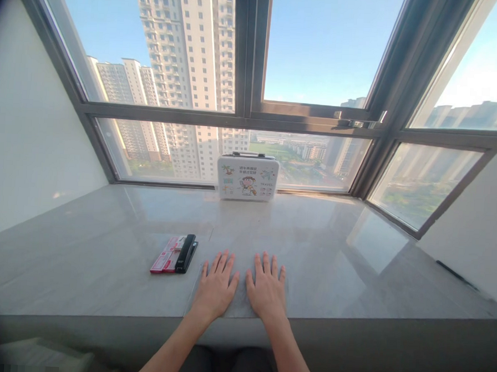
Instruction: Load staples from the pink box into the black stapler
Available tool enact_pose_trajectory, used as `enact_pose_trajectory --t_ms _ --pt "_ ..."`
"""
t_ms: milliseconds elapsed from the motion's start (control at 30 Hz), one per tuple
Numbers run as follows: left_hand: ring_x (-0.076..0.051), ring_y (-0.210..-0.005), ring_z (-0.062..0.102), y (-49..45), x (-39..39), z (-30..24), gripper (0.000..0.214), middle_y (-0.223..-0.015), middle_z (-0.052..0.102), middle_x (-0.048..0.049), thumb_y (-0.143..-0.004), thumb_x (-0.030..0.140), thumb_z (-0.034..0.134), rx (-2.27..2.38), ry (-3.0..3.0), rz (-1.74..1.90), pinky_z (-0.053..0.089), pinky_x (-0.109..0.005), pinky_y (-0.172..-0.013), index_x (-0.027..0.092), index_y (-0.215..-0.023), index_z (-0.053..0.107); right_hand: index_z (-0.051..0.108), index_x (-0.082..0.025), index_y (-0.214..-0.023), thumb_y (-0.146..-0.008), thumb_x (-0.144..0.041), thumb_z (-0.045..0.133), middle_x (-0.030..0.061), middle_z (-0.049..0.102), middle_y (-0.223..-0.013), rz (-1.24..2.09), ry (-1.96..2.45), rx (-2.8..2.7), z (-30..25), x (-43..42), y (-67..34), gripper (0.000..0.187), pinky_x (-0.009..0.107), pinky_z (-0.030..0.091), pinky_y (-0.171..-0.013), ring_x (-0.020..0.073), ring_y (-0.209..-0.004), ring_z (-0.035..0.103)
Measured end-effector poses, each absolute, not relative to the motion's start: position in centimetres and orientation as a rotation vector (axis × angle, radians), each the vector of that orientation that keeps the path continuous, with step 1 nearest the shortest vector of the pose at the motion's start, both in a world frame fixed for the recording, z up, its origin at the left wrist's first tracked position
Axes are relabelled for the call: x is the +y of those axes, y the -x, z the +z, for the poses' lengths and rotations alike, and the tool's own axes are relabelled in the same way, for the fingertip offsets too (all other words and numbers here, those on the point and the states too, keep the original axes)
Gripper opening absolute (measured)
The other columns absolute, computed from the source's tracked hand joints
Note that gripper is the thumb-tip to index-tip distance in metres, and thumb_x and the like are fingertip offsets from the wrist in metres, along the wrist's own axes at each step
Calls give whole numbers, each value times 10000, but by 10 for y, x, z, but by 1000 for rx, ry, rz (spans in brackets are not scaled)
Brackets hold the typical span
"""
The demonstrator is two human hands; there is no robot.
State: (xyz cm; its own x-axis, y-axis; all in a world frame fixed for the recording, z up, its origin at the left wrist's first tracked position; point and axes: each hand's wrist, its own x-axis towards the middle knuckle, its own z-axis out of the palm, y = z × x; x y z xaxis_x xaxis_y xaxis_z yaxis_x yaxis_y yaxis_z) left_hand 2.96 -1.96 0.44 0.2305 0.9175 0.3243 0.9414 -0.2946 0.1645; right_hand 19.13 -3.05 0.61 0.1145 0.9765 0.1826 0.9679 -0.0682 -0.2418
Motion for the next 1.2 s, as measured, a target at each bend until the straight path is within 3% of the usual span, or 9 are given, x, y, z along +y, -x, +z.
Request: enact_pose_trajectory --t_ms 300,400,467,533,700,767,933,1067,1200 --pt "-298 -1499 228 -17 -28 2 602 -1607 319 -81 -981 364 385 -1633 2522 -569 252 -518 -1200 208 -1556 303 384 -190 -1520 -943 -488 400 125 361 -1570 356 2015 -1726 29 -11 -143 650 627 111 -1163 354 -1489 189" --pt "-308 -1476 288 -10 -38 -7 683 -1578 379 -69 -922 267 460 -1459 2535 -577 263 -537 -1188 247 -1572 254 346 -214 -1533 -939 -425 445 116 400 -1542 297 1685 -1840 45 -2 -89 638 534 194 -1173 316 -1450 283" --pt "-307 -1448 344 -4 -47 -16 693 -1555 416 -72 -916 217 442 -1478 2441 -645 297 -538 -1167 245 -1577 237 291 -221 -1551 -922 -452 494 128 429 -1507 341 1528 -1892 52 9 -51 700 468 334 -1104 304 -1377 389" --pt "-295 -1418 397 4 -55 -25 673 -1540 440 -65 -924 220 438 -1472 2400 -715 347 -506 -1141 249 -1571 255 285 -183 -1542 -893 -520 535 170 445 -1465 360 1513 -1875 56 25 -21 773 474 395 -1033 333 -1317 433" --pt "-290 -1250 575 28 -75 -32 543 -1366 626 -54 -908 343 524 -1316 2505 -815 449 -455 -1066 263 -1444 486 545 -187 -1304 -806 -534 637 166 532 -1291 394 1563 -1976 63 59 -4 614 458 434 -933 333 -1177 498" --pt "-270 -1213 605 35 -81 -23 465 -1337 646 -42 -918 358 529 -1365 2542 -832 485 -428 -1030 274 -1374 554 598 -220 -1232 -759 -479 683 134 555 -1244 393 1553 -2051 66 62 -26 546 441 434 -916 314 -1132 512" --pt "-225 -1129 630 30 -77 20 311 -1232 683 -34 -975 330 452 -1838 2530 -895 530 -378 -941 288 -1205 655 576 -330 -1350 -788 -239 614 65 638 -1144 382 1458 -2147 64 39 -111 571 394 419 -946 268 -1107 550" --pt "-264 -1273 526 12 -55 35 389 -1390 572 -44 -946 381 509 -1837 2564 -862 451 -454 -1046 320 -1322 589 622 -347 -1310 -835 -169 554 33 678 -1162 353 1430 -1979 53 13 -149 512 451 236 -1149 236 -1144 584" --pt "-267 -1424 367 2 -37 28 512 -1528 447 -29 -958 412 486 -1636 2717 -743 312 -490 -1166 340 -1463 442 709 -302 -1121 -807 -194 612 25 706 -1116 299 1392 -1800 48 4 -147 346 499 94 -1201 245 -1233 551"
